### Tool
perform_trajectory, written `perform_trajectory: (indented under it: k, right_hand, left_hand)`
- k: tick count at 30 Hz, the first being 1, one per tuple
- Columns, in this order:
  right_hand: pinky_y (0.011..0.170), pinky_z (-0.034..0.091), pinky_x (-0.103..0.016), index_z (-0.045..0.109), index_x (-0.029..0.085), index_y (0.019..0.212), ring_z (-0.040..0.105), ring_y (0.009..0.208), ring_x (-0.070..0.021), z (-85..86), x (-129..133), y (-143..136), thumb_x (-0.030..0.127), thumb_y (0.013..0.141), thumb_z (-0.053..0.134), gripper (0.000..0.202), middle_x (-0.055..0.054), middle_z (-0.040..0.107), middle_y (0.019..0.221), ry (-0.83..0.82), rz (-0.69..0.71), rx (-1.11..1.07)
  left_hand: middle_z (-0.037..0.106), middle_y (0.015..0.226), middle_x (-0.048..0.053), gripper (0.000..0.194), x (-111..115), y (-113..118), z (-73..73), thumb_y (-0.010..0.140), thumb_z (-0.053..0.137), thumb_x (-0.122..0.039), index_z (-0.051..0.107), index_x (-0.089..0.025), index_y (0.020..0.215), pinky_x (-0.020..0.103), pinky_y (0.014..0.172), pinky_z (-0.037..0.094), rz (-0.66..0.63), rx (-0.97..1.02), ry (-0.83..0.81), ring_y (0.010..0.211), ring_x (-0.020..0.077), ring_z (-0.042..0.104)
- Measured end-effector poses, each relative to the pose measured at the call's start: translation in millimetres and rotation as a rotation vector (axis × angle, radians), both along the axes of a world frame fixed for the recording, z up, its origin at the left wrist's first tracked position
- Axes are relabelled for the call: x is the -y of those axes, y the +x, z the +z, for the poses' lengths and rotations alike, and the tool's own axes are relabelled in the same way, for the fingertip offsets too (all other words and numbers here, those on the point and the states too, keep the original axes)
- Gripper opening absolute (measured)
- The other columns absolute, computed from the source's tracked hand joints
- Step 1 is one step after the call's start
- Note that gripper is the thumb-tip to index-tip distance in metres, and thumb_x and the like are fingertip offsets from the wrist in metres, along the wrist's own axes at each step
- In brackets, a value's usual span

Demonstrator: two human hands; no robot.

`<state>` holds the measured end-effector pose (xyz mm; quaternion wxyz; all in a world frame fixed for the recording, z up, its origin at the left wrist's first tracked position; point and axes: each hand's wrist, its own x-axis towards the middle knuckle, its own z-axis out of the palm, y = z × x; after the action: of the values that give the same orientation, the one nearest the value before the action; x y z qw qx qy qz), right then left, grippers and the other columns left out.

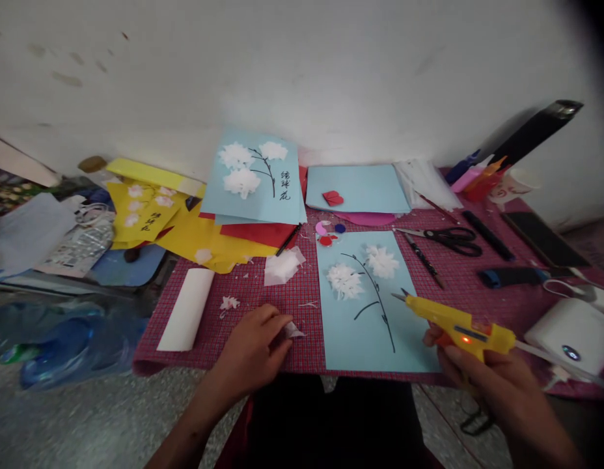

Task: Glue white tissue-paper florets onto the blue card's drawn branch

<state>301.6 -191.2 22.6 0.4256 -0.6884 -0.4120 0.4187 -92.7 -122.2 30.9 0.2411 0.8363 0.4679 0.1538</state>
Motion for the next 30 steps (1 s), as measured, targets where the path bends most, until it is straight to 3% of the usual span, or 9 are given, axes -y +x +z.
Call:
perform_trajectory:
  k: [4, 9, 13, 19, 24, 27, 30]
  right_hand:
    - [0.047, 0.046, -0.027, 0.079, 0.019, 0.098, 0.057, 0.057, -0.0173, -8.7, 2.4, -9.6, 0.053, 0.079, 0.077, 0.039, -0.006, 0.068, 0.071, -0.117, 0.082, -0.099]
    - [0.048, 0.043, -0.026, 0.078, 0.019, 0.100, 0.053, 0.057, -0.0153, -14.4, 3.2, -15.7, 0.054, 0.079, 0.077, 0.041, -0.005, 0.066, 0.073, -0.161, 0.147, -0.128]
    - [0.049, 0.042, -0.026, 0.078, 0.020, 0.104, 0.050, 0.055, -0.0146, -16.3, 3.5, -18.8, 0.055, 0.082, 0.074, 0.041, -0.002, 0.062, 0.067, -0.169, 0.177, -0.101]
    - [0.050, 0.045, -0.028, 0.079, 0.021, 0.103, 0.054, 0.057, -0.0174, -16.7, 0.9, -29.1, 0.055, 0.083, 0.073, 0.040, -0.005, 0.067, 0.072, -0.155, 0.238, -0.077]
    - [0.048, 0.043, -0.027, 0.080, 0.021, 0.102, 0.050, 0.054, -0.0152, -2.9, -2.4, -47.8, 0.055, 0.086, 0.070, 0.038, -0.002, 0.063, 0.067, -0.119, 0.267, -0.020]
    - [0.047, 0.042, -0.026, 0.079, 0.021, 0.103, 0.049, 0.053, -0.0144, 6.2, -2.2, -58.1, 0.056, 0.088, 0.067, 0.040, -0.001, 0.063, 0.066, -0.108, 0.245, 0.033]
    - [0.059, 0.054, -0.030, 0.080, 0.022, 0.102, 0.064, 0.067, -0.0203, 10.1, -2.1, -66.3, 0.058, 0.086, 0.068, 0.041, -0.006, 0.074, 0.081, -0.075, 0.259, 0.115]
  left_hand:
    - [0.064, 0.107, 0.009, 0.028, 1.3, 3.0, -6.2, 0.089, 0.069, -0.024, 0.067, -0.020, 0.117, 0.043, 0.089, 0.051, 0.024, -0.037, 0.007, 0.099, 0.0260, 0.060]
    - [0.064, 0.099, 0.008, 0.017, -1.8, 10.8, -13.6, 0.097, 0.059, -0.024, 0.071, -0.019, 0.109, 0.040, 0.086, 0.051, 0.032, -0.032, 0.017, 0.093, 0.0240, 0.062]
    - [0.067, 0.093, 0.007, 0.021, -2.9, 10.2, -13.5, 0.100, 0.053, -0.022, 0.073, -0.019, 0.098, 0.036, 0.083, 0.051, 0.071, 0.135, -0.047, 0.089, 0.0212, 0.064]
    - [0.075, 0.094, 0.002, 0.016, -0.1, -1.9, -12.8, 0.095, 0.063, -0.029, 0.074, -0.023, 0.104, 0.031, 0.084, 0.052, 0.295, 0.536, -0.353, 0.089, 0.0180, 0.069]
    - [0.073, 0.087, 0.001, 0.024, 0.7, -1.2, -16.2, 0.091, 0.066, -0.038, 0.072, -0.021, 0.108, 0.027, 0.070, 0.053, 0.402, 0.798, -0.697, 0.073, 0.0143, 0.066]
    - [0.072, 0.085, 0.001, 0.026, -0.9, 5.0, -15.9, 0.088, 0.069, -0.038, 0.071, -0.019, 0.105, 0.026, 0.067, 0.052, 0.402, 0.870, -0.760, 0.070, 0.0133, 0.065]
    - [0.072, 0.083, 0.002, 0.024, -5.5, 12.2, -13.9, 0.086, 0.068, -0.036, 0.069, -0.018, 0.103, 0.026, 0.066, 0.052, 0.377, 0.847, -0.747, 0.068, 0.0135, 0.065]
